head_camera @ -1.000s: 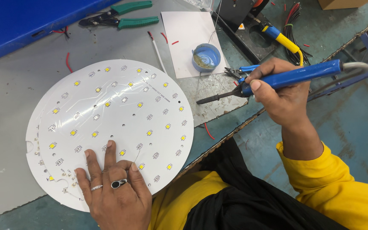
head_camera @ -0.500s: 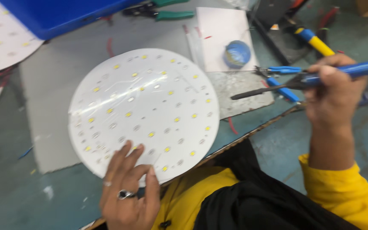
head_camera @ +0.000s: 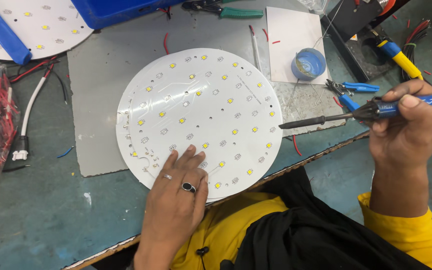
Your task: The person solders wire leads onto a round LED light panel PCB. They hold the board steady with one hand, apply a soldering iron to the pads, feed solder wire, and use pliers to trim and position the wires, working around the board.
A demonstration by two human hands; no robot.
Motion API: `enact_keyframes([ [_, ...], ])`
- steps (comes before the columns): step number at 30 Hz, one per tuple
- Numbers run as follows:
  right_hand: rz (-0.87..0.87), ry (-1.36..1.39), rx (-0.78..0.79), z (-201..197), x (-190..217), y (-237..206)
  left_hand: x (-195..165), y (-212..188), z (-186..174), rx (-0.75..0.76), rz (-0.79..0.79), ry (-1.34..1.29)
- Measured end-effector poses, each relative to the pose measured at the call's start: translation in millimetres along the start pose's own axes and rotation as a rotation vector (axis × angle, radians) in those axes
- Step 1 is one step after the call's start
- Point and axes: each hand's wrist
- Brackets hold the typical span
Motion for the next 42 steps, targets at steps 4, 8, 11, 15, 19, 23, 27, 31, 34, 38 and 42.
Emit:
enact_keyframes([
  [4,0.008,-0.005,0.015,7.8,1.8,1.4,-0.2,-7.0,6.5,-0.011,0.013,0.019],
  [8,0.016,0.048,0.009,16.6,-2.4,2.2,-14.9,-10.2,15.8,-0.039,-0.002,0.030],
  [11,0.025,0.058,0.036,22.4,-4.1,2.7,-22.9,-8.4,14.4,-0.044,-0.019,-0.001],
  [15,0.035,0.075,0.074,32.1,-3.1,0.9,-10.8,-7.1,-7.0,-0.061,-0.075,-0.086],
  [19,0.044,0.080,0.087,46.4,-3.0,-4.3,0.0,-6.9,-16.1,-0.008,-0.008,-0.046],
  [23,0.053,0.079,0.097,60.4,-6.5,-11.4,-3.3,-6.9,-7.9,-0.004,-0.012,-0.032],
  [27,0.050,0.083,0.143,67.5,-5.7,-14.2,-5.1,-10.3,-5.8,-0.023,-0.014,-0.057],
  [31,0.050,0.097,0.148,70.9,-2.0,-15.1,-12.7,-21.3,-6.0,-0.058,-0.021,-0.072],
  [34,0.051,0.102,0.125,70.7,-0.6,-16.9,-18.5,-31.2,-4.6,-0.066,-0.018,-0.078],
  [38,0.062,0.094,0.141,64.9,-0.7,-23.1,-14.9,-40.5,-6.6,-0.019,-0.030,-0.059],
  [42,0.059,0.095,0.207,59.5,-4.5,-33.2,-14.5,-45.2,-4.9,-0.042,-0.007,-0.049],
])
Point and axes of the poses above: each hand's wrist, its own y-axis towards the middle knuckle, its own z-axis out of the palm, x = y × z
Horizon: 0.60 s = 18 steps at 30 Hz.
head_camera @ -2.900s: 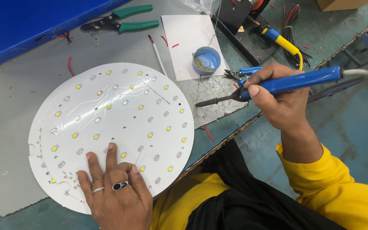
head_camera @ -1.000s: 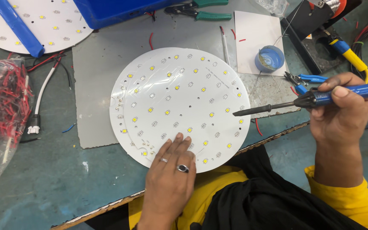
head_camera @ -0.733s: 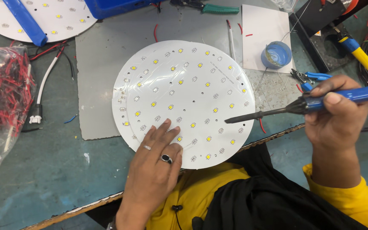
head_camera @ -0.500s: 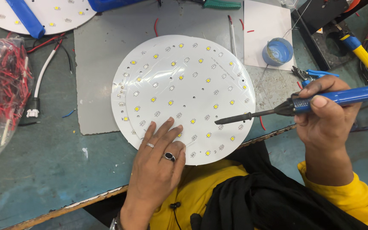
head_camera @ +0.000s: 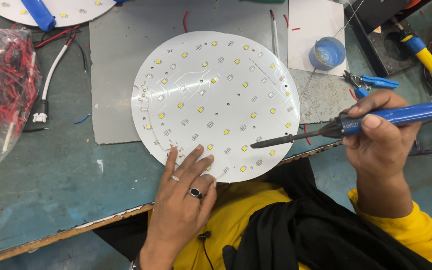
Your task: The person solders wire leads onto a round LED light panel PCB. They hold the board steady with one hand, apply a soldering iron to the pads, feed solder wire, and use pliers to trim and position the wires, working around the board.
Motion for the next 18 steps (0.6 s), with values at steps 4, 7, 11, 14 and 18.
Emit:
enact_keyframes([
  [4,0.029,-0.013,0.042,2.8,-1.4,-9.8,-5.2,-2.7,6.4,-0.034,0.000,0.046],
  [7,0.045,-0.060,0.110,9.4,3.2,-12.8,-6.0,-3.9,9.1,-0.046,0.012,0.068],
  [11,0.060,-0.111,0.178,26.5,12.7,-13.6,-5.4,-6.2,9.6,-0.045,0.005,0.068],
  [14,-0.009,-0.255,0.226,44.0,20.1,-12.3,-5.2,-7.1,9.1,-0.042,0.007,0.076],
  [18,-0.224,-0.550,0.419,63.3,33.5,-4.5,-5.0,-6.6,8.8,-0.041,0.016,0.108],
])
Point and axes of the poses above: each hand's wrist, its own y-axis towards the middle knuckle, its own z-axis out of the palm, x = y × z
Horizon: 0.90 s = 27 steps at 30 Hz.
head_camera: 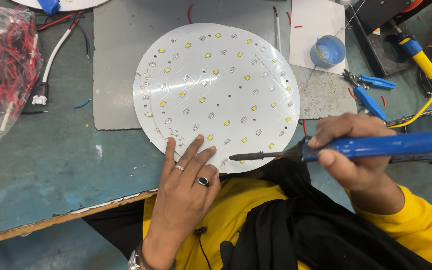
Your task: The person solders wire leads onto a round LED light panel PCB. They hold the board steady with one hand, apply a soldering iron to the pads, feed solder wire, and use pliers to trim and position the wires, working around the board.
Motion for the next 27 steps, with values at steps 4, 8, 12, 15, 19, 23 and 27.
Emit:
enact_keyframes([
  [4,-0.151,-0.079,0.121,4.3,10.0,15.9,-0.4,0.2,-0.7,0.008,0.033,0.046],
  [8,-0.191,-0.095,0.178,8.2,16.8,26.0,-1.3,0.3,-2.1,0.022,0.053,0.079],
  [12,-0.218,-0.131,0.223,10.1,21.1,32.7,-2.1,1.2,-4.6,0.025,0.049,0.073],
  [15,-0.238,-0.127,0.270,10.8,23.0,36.1,-2.4,2.7,-6.6,0.020,0.052,0.058],
  [19,-0.247,-0.123,0.309,13.5,23.2,38.6,-3.9,2.8,-9.5,0.013,0.053,0.070],
  [23,-0.256,-0.150,0.313,16.3,22.9,39.5,-3.8,3.6,-10.3,0.008,0.061,0.084],
  [27,-0.274,-0.173,0.316,15.7,23.6,39.6,-3.6,4.5,-10.1,0.009,0.062,0.089],
])
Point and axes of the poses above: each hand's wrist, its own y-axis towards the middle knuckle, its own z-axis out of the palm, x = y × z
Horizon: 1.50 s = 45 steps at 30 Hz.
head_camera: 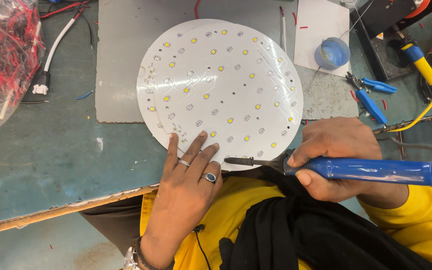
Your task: The person solders wire leads onto a round LED light panel PCB. They hold the board steady with one hand, apply a soldering iron to the pads, feed solder wire, and use pliers to trim and position the wires, working around the board.
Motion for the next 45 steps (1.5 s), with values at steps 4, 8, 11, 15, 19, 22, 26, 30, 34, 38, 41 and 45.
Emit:
enact_keyframes([
  [4,0.003,-0.011,0.003,-1.1,-0.9,-0.7,0.0,0.1,-0.4,0.007,0.001,0.007],
  [8,0.019,-0.028,-0.007,-3.1,-2.1,-2.0,-0.3,-0.5,-1.2,0.007,-0.001,0.002],
  [11,0.018,-0.044,-0.029,-6.1,-1.4,-3.3,-0.5,-0.2,-1.0,0.007,-0.003,0.007],
  [15,0.011,-0.014,-0.019,-5.4,-1.4,-3.4,-1.0,0.1,-0.7,0.013,-0.010,0.009],
  [19,0.005,0.021,-0.004,-2.1,-1.4,-2.3,-1.2,0.1,-1.1,0.033,-0.007,0.024],
  [22,-0.005,0.013,0.003,-0.1,-1.1,-1.4,-1.5,0.4,-1.7,0.040,-0.002,0.023],
  [26,-0.019,0.031,-0.008,1.4,-2.2,-0.1,-2.7,0.7,-2.3,0.051,-0.006,0.025],
  [30,-0.013,0.034,-0.009,1.6,-2.6,-0.5,-2.8,1.1,-2.7,0.063,-0.013,0.026],
  [34,-0.002,0.026,-0.006,-0.8,-3.1,-2.4,-2.8,1.2,-3.0,0.071,-0.019,0.026],
  [38,-0.001,-0.027,-0.027,-2.8,-4.8,-4.5,-2.4,1.4,-2.8,0.071,-0.014,0.027],
  [41,0.046,-0.023,-0.019,-8.4,-3.5,-6.9,-2.6,1.4,-2.4,0.070,-0.011,0.040],
  [45,0.093,0.002,-0.021,-11.8,-1.9,-8.1,-3.1,1.5,-1.6,0.067,-0.012,0.045],
])
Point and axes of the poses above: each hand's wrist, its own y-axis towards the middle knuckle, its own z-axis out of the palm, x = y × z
